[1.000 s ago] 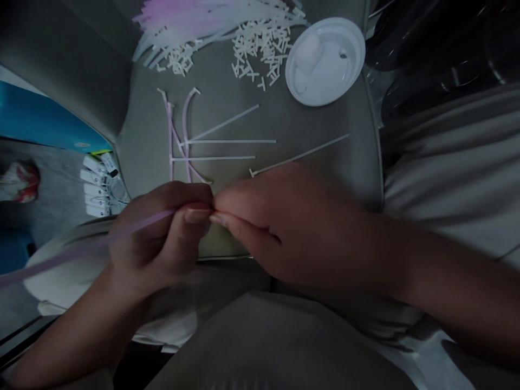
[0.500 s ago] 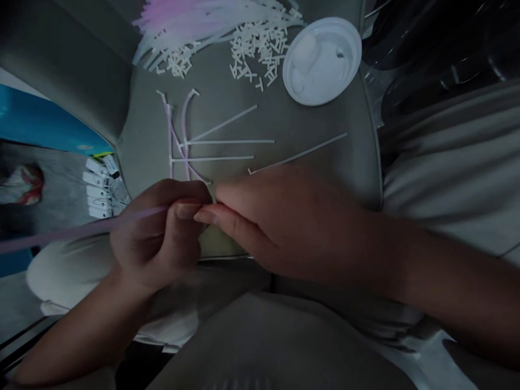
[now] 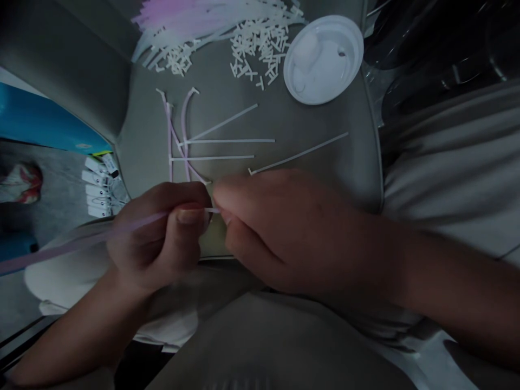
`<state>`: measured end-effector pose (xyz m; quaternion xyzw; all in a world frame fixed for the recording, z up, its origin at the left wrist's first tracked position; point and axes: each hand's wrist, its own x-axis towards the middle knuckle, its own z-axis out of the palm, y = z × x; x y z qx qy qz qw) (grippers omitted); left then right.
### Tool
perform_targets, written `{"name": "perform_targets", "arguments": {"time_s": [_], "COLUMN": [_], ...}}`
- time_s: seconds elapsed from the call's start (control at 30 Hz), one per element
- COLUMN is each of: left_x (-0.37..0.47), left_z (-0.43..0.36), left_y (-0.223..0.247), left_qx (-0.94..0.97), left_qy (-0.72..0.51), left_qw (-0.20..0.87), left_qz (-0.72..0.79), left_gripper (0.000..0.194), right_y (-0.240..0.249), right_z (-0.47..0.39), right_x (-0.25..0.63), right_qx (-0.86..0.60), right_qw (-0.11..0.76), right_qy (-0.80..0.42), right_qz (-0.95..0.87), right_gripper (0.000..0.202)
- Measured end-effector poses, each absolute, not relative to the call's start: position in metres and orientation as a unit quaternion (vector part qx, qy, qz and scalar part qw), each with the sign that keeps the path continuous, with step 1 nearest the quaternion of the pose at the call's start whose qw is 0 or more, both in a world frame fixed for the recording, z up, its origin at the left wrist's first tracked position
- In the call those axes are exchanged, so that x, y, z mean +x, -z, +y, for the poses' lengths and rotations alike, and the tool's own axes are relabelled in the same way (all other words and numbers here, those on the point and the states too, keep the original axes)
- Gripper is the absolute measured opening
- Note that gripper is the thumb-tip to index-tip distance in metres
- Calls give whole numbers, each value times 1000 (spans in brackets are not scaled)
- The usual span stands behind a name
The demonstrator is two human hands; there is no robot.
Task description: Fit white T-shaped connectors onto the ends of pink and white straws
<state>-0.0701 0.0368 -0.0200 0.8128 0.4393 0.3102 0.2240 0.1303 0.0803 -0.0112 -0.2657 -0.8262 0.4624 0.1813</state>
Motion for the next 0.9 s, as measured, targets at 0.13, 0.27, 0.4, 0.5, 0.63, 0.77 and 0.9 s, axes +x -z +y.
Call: {"name": "perform_targets", "arguments": {"time_s": [0.13, 0.27, 0.4, 0.5, 0.63, 0.77, 0.9], "left_x": [-70, -66, -63, -61, -61, -61, -59], "left_z": [36, 34, 34, 34, 34, 36, 36], "left_y": [22, 25, 28, 30, 31, 31, 32], "left_qx": [822, 812, 809, 806, 805, 799, 794], "left_qy": [-293, -323, -319, -333, -341, -354, -375], "left_qw": [201, 177, 173, 164, 156, 186, 180], "left_qz": [445, 452, 463, 461, 459, 449, 444], "left_gripper": [29, 28, 29, 28, 27, 26, 23], "right_y": [14, 16, 18, 17, 14, 12, 12], "right_z": [80, 80, 81, 80, 79, 81, 82], "right_x": [129, 126, 124, 125, 127, 127, 125], "right_qx": [-274, -273, -282, -282, -278, -276, -287], "right_qw": [170, 184, 188, 193, 196, 190, 185], "right_qy": [-453, -458, -463, -463, -476, -500, -519], "right_qz": [-831, -826, -819, -818, -811, -798, -784], "right_gripper": [28, 27, 28, 29, 30, 28, 28]}}
